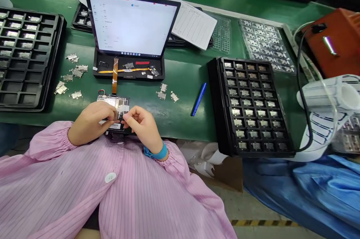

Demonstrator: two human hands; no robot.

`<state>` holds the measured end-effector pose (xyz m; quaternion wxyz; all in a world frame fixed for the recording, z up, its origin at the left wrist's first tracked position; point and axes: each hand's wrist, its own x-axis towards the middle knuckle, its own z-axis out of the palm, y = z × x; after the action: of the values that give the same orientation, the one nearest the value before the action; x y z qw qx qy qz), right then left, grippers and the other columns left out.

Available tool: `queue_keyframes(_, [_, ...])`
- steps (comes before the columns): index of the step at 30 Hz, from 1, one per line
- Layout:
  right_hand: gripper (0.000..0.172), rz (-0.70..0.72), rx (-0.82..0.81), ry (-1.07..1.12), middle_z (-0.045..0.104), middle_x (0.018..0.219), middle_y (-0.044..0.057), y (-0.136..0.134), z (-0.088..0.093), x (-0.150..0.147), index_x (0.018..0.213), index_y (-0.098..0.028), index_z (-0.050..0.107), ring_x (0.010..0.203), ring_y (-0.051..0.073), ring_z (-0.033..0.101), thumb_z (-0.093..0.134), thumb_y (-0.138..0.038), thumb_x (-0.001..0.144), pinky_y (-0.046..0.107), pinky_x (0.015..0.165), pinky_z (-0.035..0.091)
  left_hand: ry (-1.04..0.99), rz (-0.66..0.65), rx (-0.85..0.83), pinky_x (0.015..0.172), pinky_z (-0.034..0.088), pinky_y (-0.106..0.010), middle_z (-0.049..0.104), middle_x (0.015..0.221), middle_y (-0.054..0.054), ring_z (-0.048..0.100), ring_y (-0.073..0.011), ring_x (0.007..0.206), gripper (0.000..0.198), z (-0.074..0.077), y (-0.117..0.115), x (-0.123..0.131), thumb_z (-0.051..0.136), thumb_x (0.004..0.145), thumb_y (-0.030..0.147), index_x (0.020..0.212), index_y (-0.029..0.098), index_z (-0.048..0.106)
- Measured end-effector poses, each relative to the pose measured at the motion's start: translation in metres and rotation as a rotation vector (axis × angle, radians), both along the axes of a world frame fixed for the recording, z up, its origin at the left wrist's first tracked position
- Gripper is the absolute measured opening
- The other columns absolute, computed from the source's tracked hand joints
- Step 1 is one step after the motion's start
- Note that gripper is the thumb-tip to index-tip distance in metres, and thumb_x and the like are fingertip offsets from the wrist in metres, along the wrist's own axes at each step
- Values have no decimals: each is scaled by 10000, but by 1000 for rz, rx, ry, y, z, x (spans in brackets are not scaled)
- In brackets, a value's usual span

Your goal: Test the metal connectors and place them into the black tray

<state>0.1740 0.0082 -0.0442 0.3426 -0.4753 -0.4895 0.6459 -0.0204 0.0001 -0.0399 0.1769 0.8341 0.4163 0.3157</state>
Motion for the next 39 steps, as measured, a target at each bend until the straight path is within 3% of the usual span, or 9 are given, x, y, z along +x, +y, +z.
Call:
queue_keyframes(19, [265, 19, 40, -28, 654, 660, 1, 0, -1, 5, 720, -210, 573, 563, 112, 558, 687, -428, 819, 237, 498, 432, 78, 22, -8, 741, 442, -331, 690, 796, -1, 579, -177, 775, 184, 0, -1, 5, 536, 863, 82, 724, 197, 496])
queue_keyframes(30, [275, 14, 22, -66, 608, 608, -21, 2, -2, 7, 690, -201, 564, 488, 87, 456, 685, -419, 808, 233, 481, 384, 137, 28, 123, 710, 424, -312, 698, 790, 10, 568, -166, 771, 217, -3, 1, 8, 473, 935, 115, 748, 197, 547])
queue_keyframes(39, [274, 13, 14, -58, 621, 627, -18, 3, -5, 7, 707, -186, 572, 515, 83, 480, 693, -410, 808, 226, 501, 381, 149, 14, 201, 694, 423, -301, 700, 798, 23, 550, -165, 756, 185, -7, 2, 9, 514, 911, 86, 762, 190, 548])
